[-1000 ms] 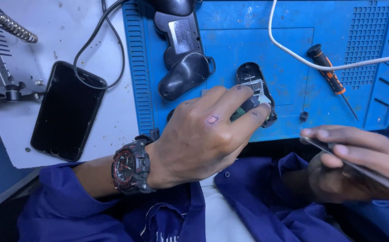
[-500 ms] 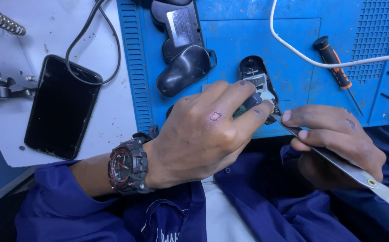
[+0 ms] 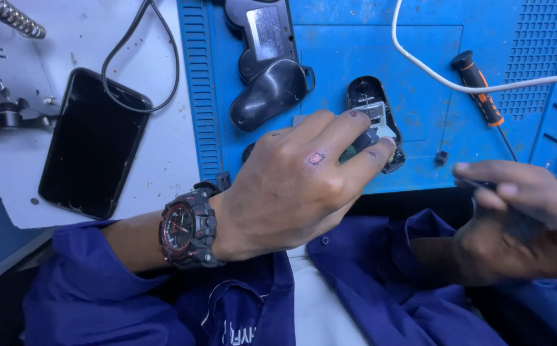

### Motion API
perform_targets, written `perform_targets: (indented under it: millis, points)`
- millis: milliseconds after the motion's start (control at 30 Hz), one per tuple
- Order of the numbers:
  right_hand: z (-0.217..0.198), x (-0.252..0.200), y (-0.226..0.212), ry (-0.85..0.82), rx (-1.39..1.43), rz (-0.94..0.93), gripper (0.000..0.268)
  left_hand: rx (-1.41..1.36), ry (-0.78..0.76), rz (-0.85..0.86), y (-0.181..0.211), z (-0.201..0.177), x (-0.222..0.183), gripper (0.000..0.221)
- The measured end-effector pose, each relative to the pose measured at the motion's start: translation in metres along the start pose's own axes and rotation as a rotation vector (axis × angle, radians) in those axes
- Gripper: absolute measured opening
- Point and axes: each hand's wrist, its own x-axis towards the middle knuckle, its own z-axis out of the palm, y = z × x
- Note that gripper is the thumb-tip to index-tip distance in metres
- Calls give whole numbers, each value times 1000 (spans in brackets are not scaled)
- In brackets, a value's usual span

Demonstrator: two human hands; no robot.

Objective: Repairing the internal components of a game controller, including the circuit board and battery

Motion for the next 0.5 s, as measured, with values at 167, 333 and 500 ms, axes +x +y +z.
perform_targets:
  millis: [167, 333, 500]
  points:
    - [113, 89, -79, 1084, -379, -67, 20, -4, 7, 12, 1, -2, 2, 17]
    - [108, 101, -82, 1144, -424, -202, 33, -17, 18, 8, 4, -2, 4, 12]
    - [95, 73, -63, 1157, -534, -258, 21, -36, -14, -8, 3, -3, 4, 14]
